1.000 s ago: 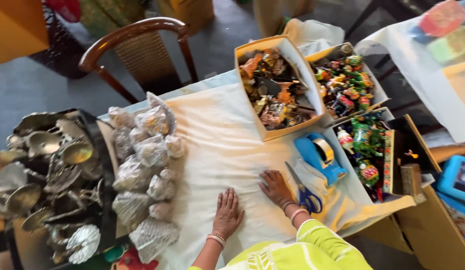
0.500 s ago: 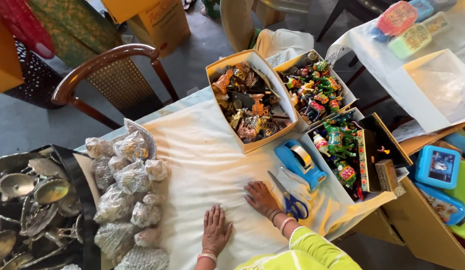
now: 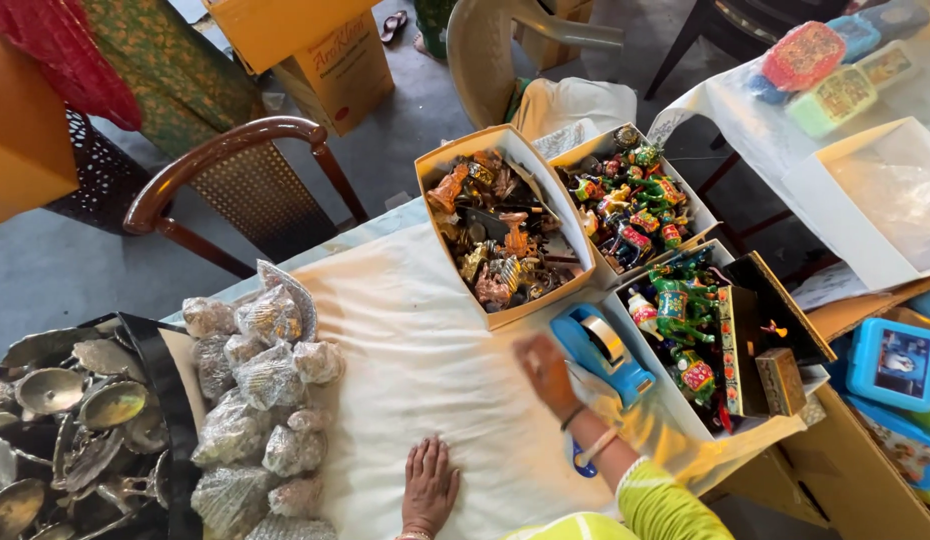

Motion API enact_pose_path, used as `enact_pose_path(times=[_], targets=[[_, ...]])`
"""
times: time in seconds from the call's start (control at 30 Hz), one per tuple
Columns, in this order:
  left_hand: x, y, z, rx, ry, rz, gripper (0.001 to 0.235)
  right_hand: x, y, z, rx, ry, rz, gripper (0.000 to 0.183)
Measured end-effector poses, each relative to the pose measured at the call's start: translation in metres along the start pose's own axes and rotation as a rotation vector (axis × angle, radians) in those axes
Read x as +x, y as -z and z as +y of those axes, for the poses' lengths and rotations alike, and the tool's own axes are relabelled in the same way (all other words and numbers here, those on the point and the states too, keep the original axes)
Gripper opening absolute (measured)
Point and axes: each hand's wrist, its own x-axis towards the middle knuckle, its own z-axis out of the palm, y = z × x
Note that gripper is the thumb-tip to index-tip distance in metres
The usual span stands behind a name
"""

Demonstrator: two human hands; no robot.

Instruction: The person wraps small decorative figurines in bubble wrap. They pick up a figurine from a box, place it on a sheet of bubble wrap, fold the wrap around the item, and secure it with tape. The wrapped items are then placed in a pile on the table.

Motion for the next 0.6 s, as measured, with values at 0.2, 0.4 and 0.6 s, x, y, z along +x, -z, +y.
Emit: enact_pose_path(times=[0.2,0.4,0.6], targets=[[-0.003,-0.008,-0.003,0.012,0.029,-0.001,0.057,0.146,0.033,-0.005,-0.168,-0.053,0.262,0.016],[-0.004,-0.017,-0.009,-0.021,0.009,0.048,0.055,0.194,-0.003,0.111,-0.599,-0.334,-0.165,0.038],[-0.006,-0.02,-0.011,-0.03,0.025,0.023,0.054,0.193,-0.009,0.138,-0.279,-0.361,-0.087,0.026]])
